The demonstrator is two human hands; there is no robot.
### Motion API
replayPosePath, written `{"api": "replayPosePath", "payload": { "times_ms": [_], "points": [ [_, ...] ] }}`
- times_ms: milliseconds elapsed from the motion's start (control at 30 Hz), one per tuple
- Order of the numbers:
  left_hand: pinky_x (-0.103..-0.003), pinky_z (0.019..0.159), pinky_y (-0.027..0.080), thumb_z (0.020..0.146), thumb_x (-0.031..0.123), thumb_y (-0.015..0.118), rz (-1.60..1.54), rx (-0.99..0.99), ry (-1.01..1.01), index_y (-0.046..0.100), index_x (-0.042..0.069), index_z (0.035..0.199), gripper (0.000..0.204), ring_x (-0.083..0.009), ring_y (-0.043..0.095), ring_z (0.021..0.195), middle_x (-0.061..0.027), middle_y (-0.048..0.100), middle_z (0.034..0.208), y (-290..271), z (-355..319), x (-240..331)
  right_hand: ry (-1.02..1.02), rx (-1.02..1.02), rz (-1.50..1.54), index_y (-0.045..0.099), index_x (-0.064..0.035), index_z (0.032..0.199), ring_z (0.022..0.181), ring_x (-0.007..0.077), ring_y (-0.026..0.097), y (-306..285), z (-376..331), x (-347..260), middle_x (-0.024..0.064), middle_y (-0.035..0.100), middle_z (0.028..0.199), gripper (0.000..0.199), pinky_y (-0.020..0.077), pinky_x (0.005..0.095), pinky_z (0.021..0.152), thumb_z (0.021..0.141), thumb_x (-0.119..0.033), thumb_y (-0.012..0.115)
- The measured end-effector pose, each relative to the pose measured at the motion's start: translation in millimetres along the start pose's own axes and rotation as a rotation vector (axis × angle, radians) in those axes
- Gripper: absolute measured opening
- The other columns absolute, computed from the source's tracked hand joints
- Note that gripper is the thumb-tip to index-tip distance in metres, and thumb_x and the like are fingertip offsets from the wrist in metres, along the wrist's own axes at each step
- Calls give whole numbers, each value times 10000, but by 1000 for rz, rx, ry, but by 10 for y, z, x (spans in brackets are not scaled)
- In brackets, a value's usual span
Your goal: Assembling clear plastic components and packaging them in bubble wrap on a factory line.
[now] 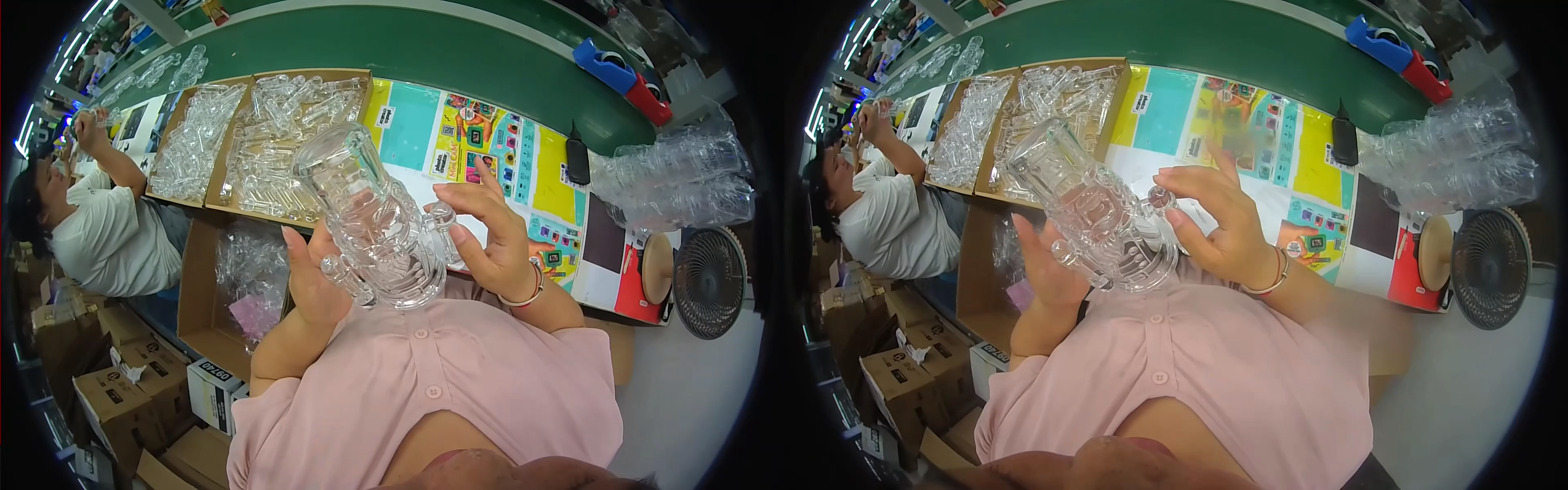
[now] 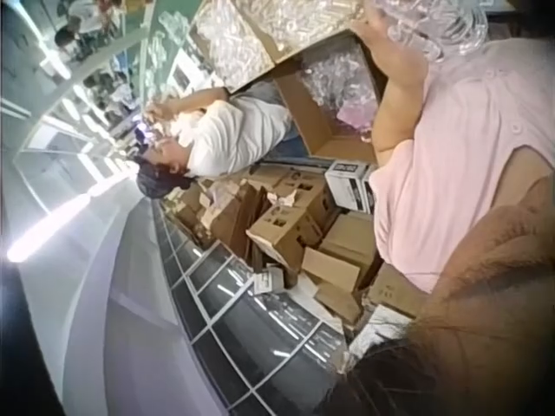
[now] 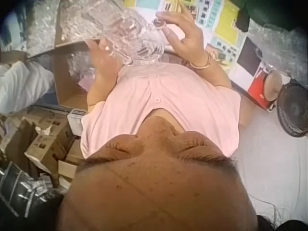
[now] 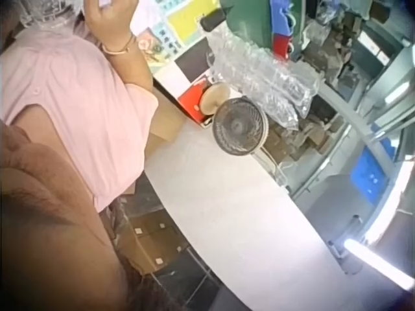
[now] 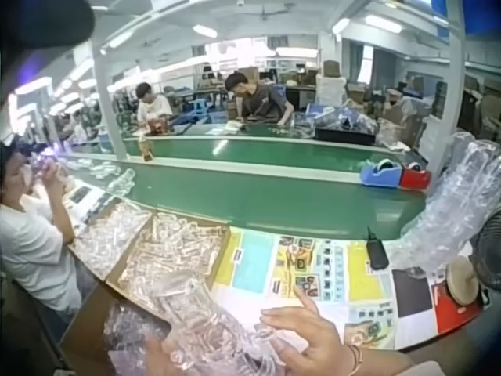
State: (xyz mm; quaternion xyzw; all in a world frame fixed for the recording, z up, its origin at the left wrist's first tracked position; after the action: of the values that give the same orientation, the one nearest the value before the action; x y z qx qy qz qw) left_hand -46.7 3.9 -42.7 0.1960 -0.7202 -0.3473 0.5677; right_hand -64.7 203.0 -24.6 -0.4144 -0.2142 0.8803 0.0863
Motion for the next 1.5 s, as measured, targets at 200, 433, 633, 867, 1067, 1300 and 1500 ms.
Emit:
{"api": "replayPosePath", "payload": {
  "times_ms": [200, 433, 633, 867, 1067, 1300, 1500],
  "points": [
    [-423, 1008, 325, 820, 707, 204, 1, -15, -15, 247, -11, 1344, 890, -284, 416, 1197, -179, 397, 1310, 3, 6, -1, 84, -50, 61, 561, 3, 1067, 931, 197, 604, 11, -29, 30, 115, 635, 979, 293, 151, 518, 1065, 785, -69, 523],
    [-419, 990, 345, 880, 620, 182, -207, 11, -147, 288, -20, 1324, 786, -277, 457, 1152, -175, 459, 1247, 27, 67, -62, 160, -41, 148, 531, 21, 1067, 928, 188, 601, 18, -81, 53, 127, 633, 945, 292, 162, 499, 1079, 812, -122, 529],
    [-407, 970, 376, 880, 618, 170, -119, -86, -101, 279, -25, 1323, 788, -274, 464, 1155, -175, 451, 1261, 94, 36, 5, 194, 5, 193, 507, 14, 1076, 963, 185, 582, 59, -105, 40, 117, 616, 941, 298, 177, 492, 1080, 848, -177, 520],
    [-367, 973, 366, 857, 654, 181, 131, -152, 2, 245, -56, 1325, 853, -239, 460, 1157, -178, 428, 1274, 107, -68, 107, 201, -26, 237, 500, 21, 1096, 1103, 236, 508, 116, -114, -24, 125, 584, 1028, 286, 221, 457, 1065, 840, -106, 512],
    [-355, 996, 331, 836, 681, 200, 248, -189, 30, 236, -76, 1321, 900, -225, 428, 1182, -175, 413, 1286, 42, -21, 119, 286, -28, 300, 480, 37, 1135, 1222, 295, 406, 137, -134, 17, 153, 517, 1152, 317, 290, 382, 1019, 829, -48, 495],
    [-354, 1019, 282, 880, 584, 336, 151, -354, -122, 240, -43, 1337, 782, -210, 381, 1211, -138, 404, 1301, 33, -58, -81, 581, -78, 850, 419, 31, 1229, 1220, 233, 390, 195, -193, 156, 148, 442, 1265, 770, 300, 376, 1018, 731, -503, 664],
    [-381, 1060, 178, 878, 543, 376, 435, -650, -118, 267, 24, 1353, 712, -247, 208, 1307, -130, 217, 1392, -326, -25, -511, 73, -571, 776, 276, -25, 1370, 1359, 333, 60, 237, -198, 20, 219, 47, 1460, 871, 160, 456, 1056, 762, -573, 574]
  ]
}}
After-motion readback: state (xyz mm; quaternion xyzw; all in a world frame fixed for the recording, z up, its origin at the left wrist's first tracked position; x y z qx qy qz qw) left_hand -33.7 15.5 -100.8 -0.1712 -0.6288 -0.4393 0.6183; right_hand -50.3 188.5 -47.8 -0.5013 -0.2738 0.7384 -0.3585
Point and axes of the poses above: each hand's wrist, its own z-axis towards the middle knuckle, its own y-axis out of the palm, x = y × z, the point moved 3 cm from there along z, towards the middle knuckle
